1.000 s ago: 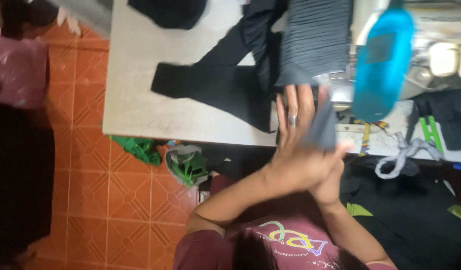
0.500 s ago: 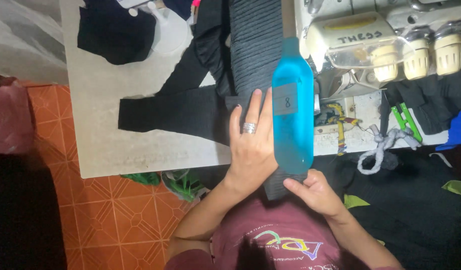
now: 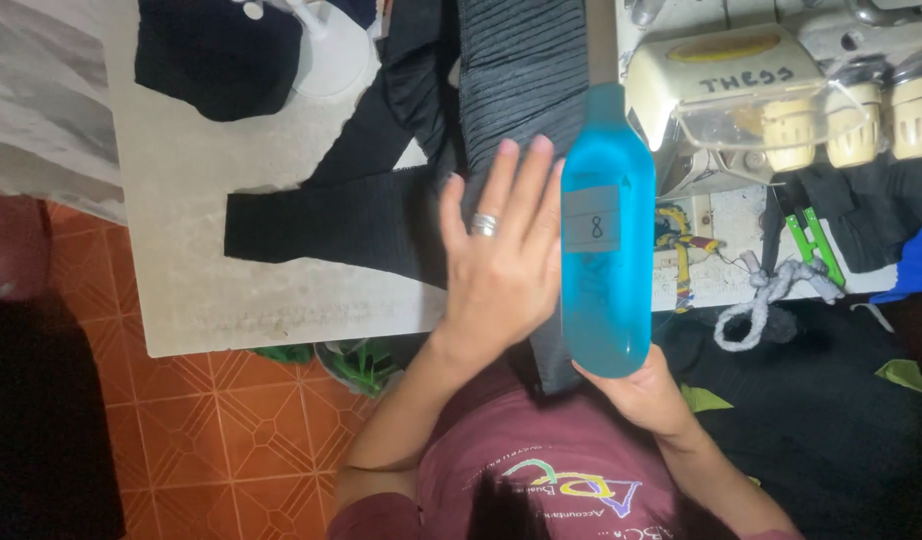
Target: Stitching black fabric strips together using a sewing machine and a blue alignment guide.
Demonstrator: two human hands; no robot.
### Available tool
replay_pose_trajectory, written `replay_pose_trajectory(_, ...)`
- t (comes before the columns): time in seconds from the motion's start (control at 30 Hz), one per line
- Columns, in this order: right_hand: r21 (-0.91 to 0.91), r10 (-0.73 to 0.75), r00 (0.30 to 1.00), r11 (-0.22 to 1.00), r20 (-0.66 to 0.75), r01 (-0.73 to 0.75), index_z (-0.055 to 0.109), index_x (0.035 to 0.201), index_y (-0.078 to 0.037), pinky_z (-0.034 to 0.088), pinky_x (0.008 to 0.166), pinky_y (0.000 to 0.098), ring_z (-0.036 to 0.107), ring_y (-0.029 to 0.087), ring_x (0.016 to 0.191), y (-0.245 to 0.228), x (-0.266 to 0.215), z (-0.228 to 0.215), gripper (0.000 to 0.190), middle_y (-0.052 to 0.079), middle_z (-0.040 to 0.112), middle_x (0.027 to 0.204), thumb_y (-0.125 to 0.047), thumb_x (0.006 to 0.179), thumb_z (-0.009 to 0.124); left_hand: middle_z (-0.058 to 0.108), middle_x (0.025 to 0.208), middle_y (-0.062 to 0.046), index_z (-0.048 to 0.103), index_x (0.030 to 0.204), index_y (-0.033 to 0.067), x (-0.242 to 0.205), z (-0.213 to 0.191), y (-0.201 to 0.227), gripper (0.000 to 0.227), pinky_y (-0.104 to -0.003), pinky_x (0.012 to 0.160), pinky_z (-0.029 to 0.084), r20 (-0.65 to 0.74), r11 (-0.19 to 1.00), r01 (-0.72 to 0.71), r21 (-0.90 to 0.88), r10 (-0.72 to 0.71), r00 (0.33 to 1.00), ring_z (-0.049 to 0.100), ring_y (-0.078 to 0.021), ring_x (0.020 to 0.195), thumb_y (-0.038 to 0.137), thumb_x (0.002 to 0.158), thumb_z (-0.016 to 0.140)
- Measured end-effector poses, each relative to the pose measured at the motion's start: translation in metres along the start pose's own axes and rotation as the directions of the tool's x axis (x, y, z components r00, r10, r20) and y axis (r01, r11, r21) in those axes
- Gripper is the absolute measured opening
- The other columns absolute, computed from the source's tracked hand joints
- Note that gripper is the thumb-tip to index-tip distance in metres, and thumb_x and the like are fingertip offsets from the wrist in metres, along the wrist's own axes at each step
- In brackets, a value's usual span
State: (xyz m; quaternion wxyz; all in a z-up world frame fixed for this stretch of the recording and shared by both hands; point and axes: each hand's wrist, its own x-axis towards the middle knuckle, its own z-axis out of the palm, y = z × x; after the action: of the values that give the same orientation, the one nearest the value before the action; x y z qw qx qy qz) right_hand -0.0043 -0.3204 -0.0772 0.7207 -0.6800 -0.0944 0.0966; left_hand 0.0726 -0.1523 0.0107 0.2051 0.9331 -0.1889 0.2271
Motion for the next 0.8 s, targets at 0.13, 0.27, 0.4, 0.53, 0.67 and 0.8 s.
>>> replay_pose_trajectory(0.13, 0.041, -0.013, 1.000, 0.999, 0.008, 0.013, 0.067, 0.087, -0.001, 0.049, 0.066, 0.0358, 0.051, 0.011, 0.083, 0.002, 0.000, 0.001, 0.018, 0.012, 0.067, 0.081, 0.001, 0.071, 0.060, 0.035, 0.133, -0.009, 0.039, 0.126, 0.0095, 0.007, -0.018, -0.027, 0.040, -0.046, 0.103, 0.018, 0.053, 0.972, 0.163, 0.172, -0.174, 0.983, 0.030, -0.0246, 0.126, 0.018, 0.087, 0.043)
replay_pose_trajectory(0.27, 0.099, -0.047, 0.998, 0.994, 0.033, 0.043, 0.065, 0.089, 0.001, 0.050, 0.071, 0.0396, 0.054, 0.016, 0.085, 0.003, 0.004, 0.007, 0.019, 0.016, 0.066, 0.087, 0.002, 0.072, 0.056, 0.038, 0.130, -0.012, 0.030, 0.132, 0.0109, -0.009, 0.008, -0.085, 0.041, -0.039, 0.097, 0.030, -0.018, 0.947, 0.245, -0.206, -0.254, 0.967, 0.040, -0.0288, 0.119, 0.014, 0.092, 0.040)
replay_pose_trajectory(0.4, 0.103, 0.006, 1.000, 0.995, 0.026, -0.008, 0.066, 0.089, -0.001, 0.049, 0.070, 0.0355, 0.049, 0.010, 0.084, -0.032, 0.008, 0.027, 0.018, 0.010, 0.067, 0.084, -0.001, 0.077, 0.052, 0.035, 0.125, -0.031, 0.013, 0.133, -0.0002, -0.024, 0.008, -0.083, 0.055, -0.048, 0.096, 0.026, 0.237, 0.938, 0.315, -0.146, -0.276, 0.931, 0.037, -0.0421, 0.115, 0.019, 0.091, 0.043)
replay_pose_trajectory(0.53, 0.140, 0.011, 1.000, 0.990, -0.011, -0.010, 0.065, 0.091, -0.001, 0.050, 0.070, 0.0352, 0.057, 0.013, 0.081, -0.034, 0.009, 0.022, 0.018, 0.013, 0.068, 0.083, -0.006, 0.080, 0.052, 0.008, 0.136, -0.028, 0.015, 0.134, -0.0007, -0.057, -0.002, -0.082, 0.074, -0.058, 0.095, 0.015, 0.306, 0.933, 0.259, 0.248, -0.329, 0.893, 0.010, -0.0424, 0.126, 0.036, 0.082, 0.053)
replay_pose_trajectory(0.67, 0.133, 0.026, 1.000, 0.991, -0.017, -0.023, 0.065, 0.088, 0.000, 0.051, 0.069, 0.0362, 0.059, 0.014, 0.080, -0.039, 0.013, 0.022, 0.019, 0.014, 0.068, 0.082, -0.008, 0.081, 0.050, 0.016, 0.136, -0.026, 0.028, 0.131, 0.0023, -0.102, -0.035, -0.097, 0.072, -0.062, 0.090, 0.018, 0.280, 0.834, 0.321, 0.449, -0.473, 0.835, 0.013, -0.0435, 0.124, 0.050, 0.079, 0.043)
replay_pose_trajectory(0.8, 0.057, 0.027, 1.000, 0.998, 0.003, -0.027, 0.066, 0.088, 0.000, 0.050, 0.068, 0.0349, 0.051, 0.009, 0.082, -0.036, 0.012, 0.023, 0.018, 0.013, 0.068, 0.082, -0.007, 0.080, 0.051, 0.016, 0.137, -0.024, 0.025, 0.133, 0.0046, -0.135, -0.063, -0.095, 0.069, -0.061, 0.089, 0.021, 0.253, 0.770, 0.411, 0.489, -0.576, 0.777, 0.016, -0.0422, 0.125, 0.051, 0.082, 0.035)
